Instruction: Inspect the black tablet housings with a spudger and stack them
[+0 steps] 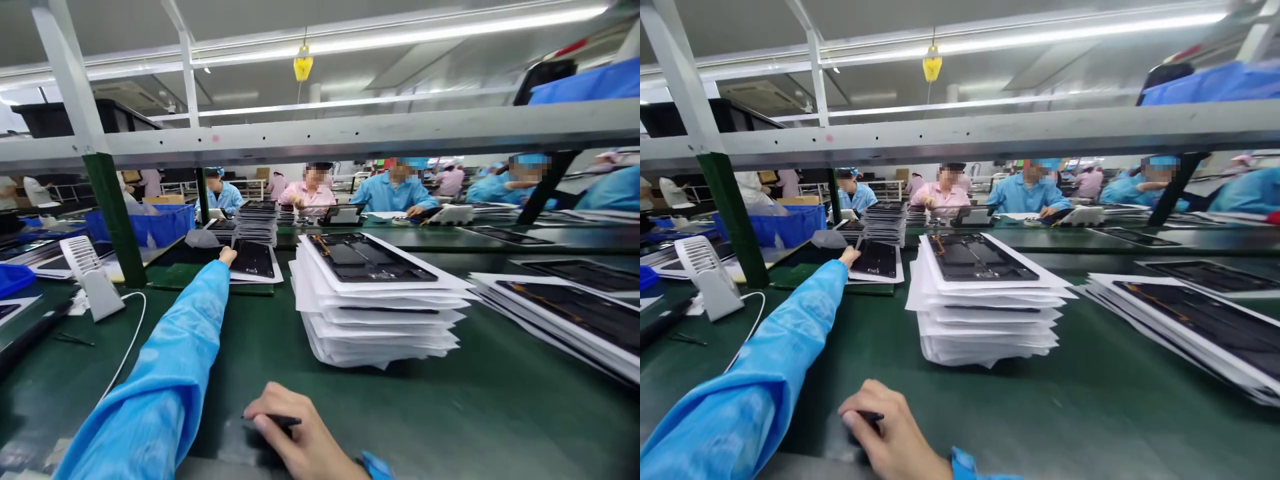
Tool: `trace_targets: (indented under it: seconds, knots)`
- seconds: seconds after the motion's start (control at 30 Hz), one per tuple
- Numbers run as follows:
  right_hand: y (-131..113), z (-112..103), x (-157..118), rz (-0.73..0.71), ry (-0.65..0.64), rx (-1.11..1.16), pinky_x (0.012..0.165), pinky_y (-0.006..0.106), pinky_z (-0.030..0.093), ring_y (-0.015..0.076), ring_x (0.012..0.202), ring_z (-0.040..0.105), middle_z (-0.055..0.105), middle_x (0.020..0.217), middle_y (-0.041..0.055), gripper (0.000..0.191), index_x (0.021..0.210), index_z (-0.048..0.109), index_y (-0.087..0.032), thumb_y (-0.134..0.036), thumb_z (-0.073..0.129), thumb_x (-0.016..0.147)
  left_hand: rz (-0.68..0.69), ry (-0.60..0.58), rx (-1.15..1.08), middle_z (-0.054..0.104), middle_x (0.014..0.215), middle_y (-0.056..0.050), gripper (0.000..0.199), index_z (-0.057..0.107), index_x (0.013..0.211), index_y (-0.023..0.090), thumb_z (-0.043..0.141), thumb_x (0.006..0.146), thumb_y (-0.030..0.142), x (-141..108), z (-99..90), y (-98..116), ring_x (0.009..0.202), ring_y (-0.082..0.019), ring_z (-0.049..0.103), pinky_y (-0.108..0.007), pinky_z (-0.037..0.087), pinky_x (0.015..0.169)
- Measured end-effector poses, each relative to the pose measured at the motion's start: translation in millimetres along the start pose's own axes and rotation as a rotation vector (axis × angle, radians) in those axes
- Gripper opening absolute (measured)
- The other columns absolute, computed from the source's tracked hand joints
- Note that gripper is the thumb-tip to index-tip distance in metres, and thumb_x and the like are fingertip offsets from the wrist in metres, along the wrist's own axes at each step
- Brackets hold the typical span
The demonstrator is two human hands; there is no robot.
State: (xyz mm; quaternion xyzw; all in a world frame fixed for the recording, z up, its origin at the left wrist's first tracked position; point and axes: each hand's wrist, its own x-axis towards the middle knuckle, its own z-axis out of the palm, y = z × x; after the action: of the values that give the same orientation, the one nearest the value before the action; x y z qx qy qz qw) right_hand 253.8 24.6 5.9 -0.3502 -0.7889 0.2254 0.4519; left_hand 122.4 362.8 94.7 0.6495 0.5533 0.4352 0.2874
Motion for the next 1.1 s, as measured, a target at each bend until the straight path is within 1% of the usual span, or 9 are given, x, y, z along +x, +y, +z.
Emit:
trace_targets:
  seconds: [0.13, 0.23, 0.3, 0.4, 0.5, 0.6, 0.83, 0.97, 1.1]
  knots:
    - [-18, -28, 0, -0.288, 0.036, -0.175, 0.086, 0.034, 0.056, 0.0204, 0.102, 0.066, 0.072, 0.100, 0.0077, 0.028, 0.125, 0.064, -0.022, -0.027, 0.045, 0.104, 0.192, 0.102, 0.226, 0.054, 0.139, -0.013, 0.044, 0.056, 0.134, 0.016, 0.065, 0.097, 0.037, -11, -2.3, 9, 0.123, -0.029, 0.057, -0.052, 0.050, 0.103]
    - [-30, -87, 7, -0.474, 0.188, -0.505, 0.079, 0.036, 0.055, 0.0206, 0.092, 0.067, 0.073, 0.095, 0.0065, 0.054, 0.149, 0.044, -0.022, -0.007, 0.043, 0.098, 0.440, 0.082, 0.326, 0.047, 0.148, -0.013, 0.047, 0.053, 0.138, 0.017, 0.064, 0.097, 0.036, -29, -5.8, 17, 0.134, -0.033, 0.048, -0.058, 0.041, 0.111]
    - [-31, -136, 18, -0.330, 0.339, -0.788, 0.084, 0.042, 0.052, 0.0243, 0.100, 0.065, 0.071, 0.111, 0.0103, 0.054, 0.142, 0.054, -0.025, -0.003, 0.041, 0.094, 0.647, 0.004, 0.371, 0.049, 0.148, -0.014, 0.040, 0.055, 0.136, 0.017, 0.060, 0.098, 0.029, -48, -7.7, 25, 0.137, -0.032, 0.046, -0.056, 0.037, 0.114]
    - [-24, -197, 42, -0.164, 0.258, -0.908, 0.084, 0.046, 0.051, 0.0268, 0.093, 0.061, 0.072, 0.102, 0.0116, 0.039, 0.109, 0.075, -0.021, -0.004, 0.047, 0.088, 0.957, -0.148, 0.418, 0.059, 0.138, -0.014, 0.033, 0.061, 0.130, 0.017, 0.050, 0.099, 0.016, -88, -6.9, 41, 0.132, -0.026, 0.051, -0.046, 0.039, 0.114]
    - [-13, -222, 63, -0.119, 0.120, -0.905, 0.079, 0.041, 0.052, 0.0243, 0.086, 0.060, 0.073, 0.089, 0.0077, 0.026, 0.096, 0.078, -0.022, -0.009, 0.059, 0.084, 1.177, -0.228, 0.436, 0.063, 0.131, -0.012, 0.032, 0.062, 0.128, 0.017, 0.047, 0.099, 0.015, -130, -0.8, 63, 0.128, -0.024, 0.056, -0.043, 0.043, 0.109]
    - [-8, -225, 74, -0.093, 0.021, -0.903, 0.079, 0.039, 0.052, 0.0238, 0.086, 0.061, 0.074, 0.090, 0.0064, 0.020, 0.100, 0.078, -0.022, -0.018, 0.072, 0.081, 1.290, -0.250, 0.426, 0.066, 0.126, -0.012, 0.031, 0.062, 0.126, 0.018, 0.046, 0.101, 0.015, -159, 6.2, 84, 0.124, -0.023, 0.059, -0.042, 0.046, 0.105]
    - [-1, -232, 90, -0.055, -0.111, -0.925, 0.079, 0.035, 0.055, 0.0163, 0.082, 0.065, 0.070, 0.085, 0.0028, 0.012, 0.089, 0.071, -0.017, -0.026, 0.064, 0.095, 1.184, -0.282, 0.246, 0.067, 0.123, -0.012, 0.028, 0.063, 0.123, 0.018, 0.048, 0.100, 0.021, -168, 7.7, 97, 0.117, -0.024, 0.061, -0.043, 0.047, 0.102]
    - [6, -232, 95, -0.066, -0.101, -0.919, 0.081, 0.036, 0.057, 0.0152, 0.086, 0.067, 0.069, 0.099, 0.0032, 0.024, 0.101, 0.067, -0.016, -0.039, 0.062, 0.098, 0.949, -0.356, 0.097, 0.072, 0.109, -0.009, 0.026, 0.068, 0.113, 0.018, 0.048, 0.100, 0.030, -163, 5.6, 93, 0.106, -0.024, 0.064, -0.040, 0.049, 0.098]
    - [7, -229, 100, -0.098, 0.066, -0.893, 0.082, 0.037, 0.058, 0.0164, 0.089, 0.067, 0.069, 0.104, 0.0043, 0.025, 0.107, 0.066, -0.016, -0.039, 0.061, 0.098, 0.610, -0.505, -0.047, 0.070, 0.078, -0.006, 0.041, 0.069, 0.095, 0.013, 0.042, 0.105, 0.042, -151, 15.0, 100, 0.070, -0.017, 0.067, -0.031, 0.055, 0.071]
